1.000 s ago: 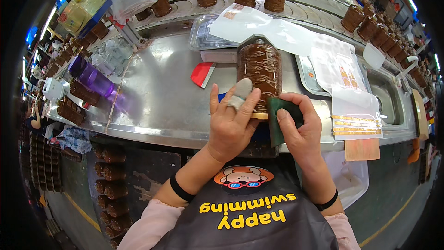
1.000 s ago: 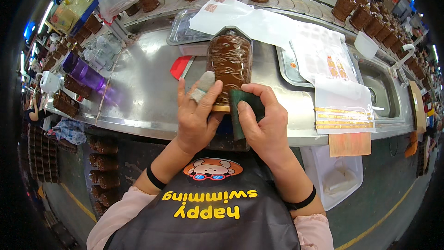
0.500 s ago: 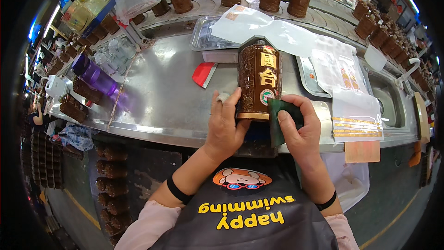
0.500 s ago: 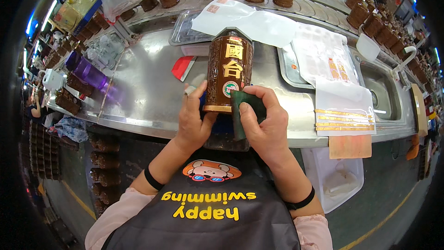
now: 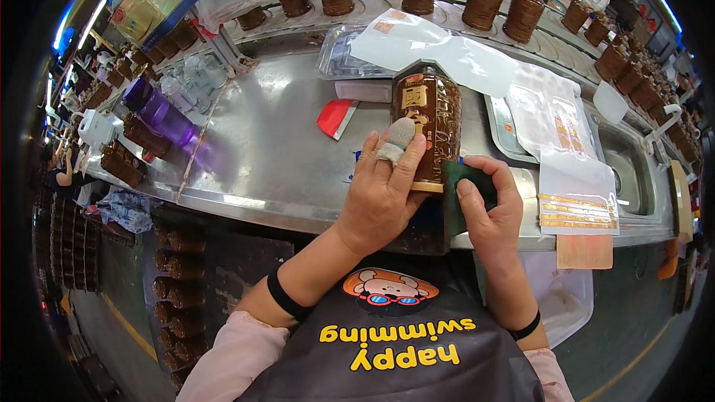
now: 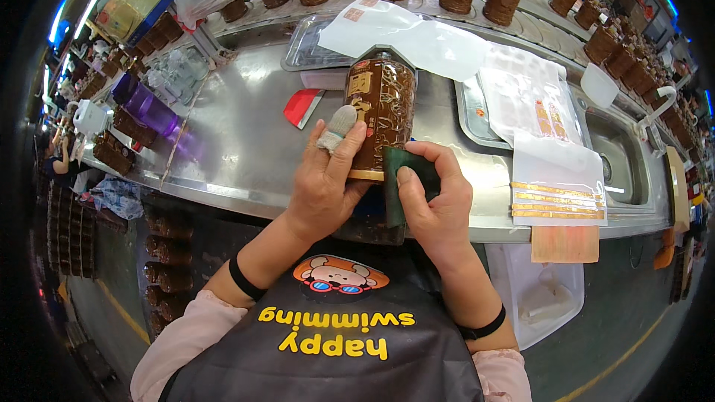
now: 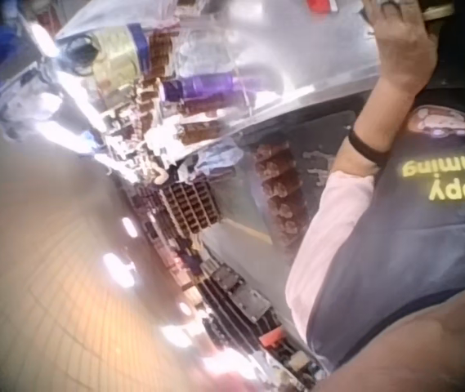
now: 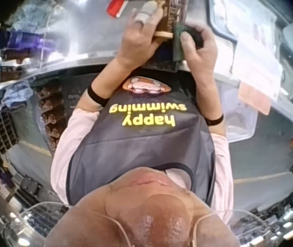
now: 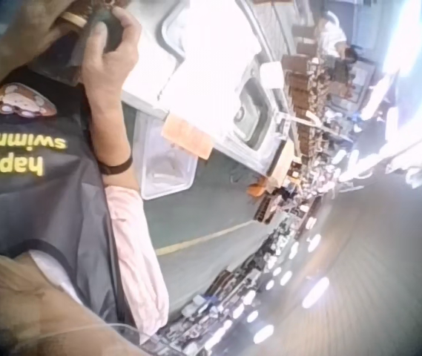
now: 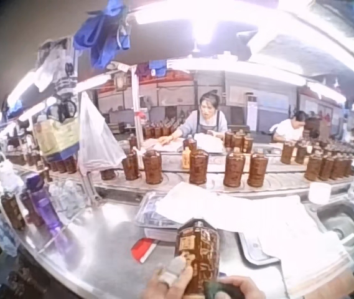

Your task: Applying adhesive labels to ceramic jars and wiping them with a cloth in a factory setting.

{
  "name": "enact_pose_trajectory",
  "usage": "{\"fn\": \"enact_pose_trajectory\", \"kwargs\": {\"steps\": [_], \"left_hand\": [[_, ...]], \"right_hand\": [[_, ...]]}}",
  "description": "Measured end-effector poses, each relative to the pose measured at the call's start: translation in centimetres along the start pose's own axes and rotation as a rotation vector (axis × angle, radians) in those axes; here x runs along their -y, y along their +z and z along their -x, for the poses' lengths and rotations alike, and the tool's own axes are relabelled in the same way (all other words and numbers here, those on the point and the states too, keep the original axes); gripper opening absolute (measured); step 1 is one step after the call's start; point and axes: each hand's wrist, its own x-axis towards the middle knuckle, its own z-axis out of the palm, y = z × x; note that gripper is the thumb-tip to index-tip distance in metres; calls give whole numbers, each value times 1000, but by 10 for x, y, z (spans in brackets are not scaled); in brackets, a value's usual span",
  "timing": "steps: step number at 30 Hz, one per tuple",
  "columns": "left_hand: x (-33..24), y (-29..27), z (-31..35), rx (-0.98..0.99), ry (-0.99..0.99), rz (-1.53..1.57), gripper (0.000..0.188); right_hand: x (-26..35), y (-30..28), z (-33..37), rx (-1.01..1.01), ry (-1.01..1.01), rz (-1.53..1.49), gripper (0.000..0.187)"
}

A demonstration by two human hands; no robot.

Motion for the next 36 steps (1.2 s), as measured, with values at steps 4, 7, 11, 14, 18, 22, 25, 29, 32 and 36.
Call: {"fn": "enact_pose_trajectory", "kwargs": {"steps": [4,7,11,14,18,22,25,29,32,36], "left_hand": [[13,15,32,-86,-321,394,69],[6,6,18,-88,-164,159,73],[1,1,1,-14,-18,61,73],[9,12,22,-57,-220,303,73],[4,1,20,6,-267,194,73],[-5,-3,-2,-21,-29,38,73],[7,9,16,-105,-130,211,74],[2,2,18,-7,-213,181,68],[-7,0,-1,-7,-49,15,74],[8,12,20,-80,-188,202,70]], "right_hand": [[0,0,2,13,40,-30,25],[-1,-2,2,13,34,-20,25],[-2,-2,2,10,6,-21,26],[-2,-1,3,27,44,-67,26],[-6,-4,3,36,36,-49,25],[-2,-4,4,29,27,-54,26],[-4,-3,6,35,63,-101,26],[-5,-5,5,25,48,-100,26],[-5,-6,5,19,33,-78,27],[-8,-6,8,32,61,-75,27]]}}
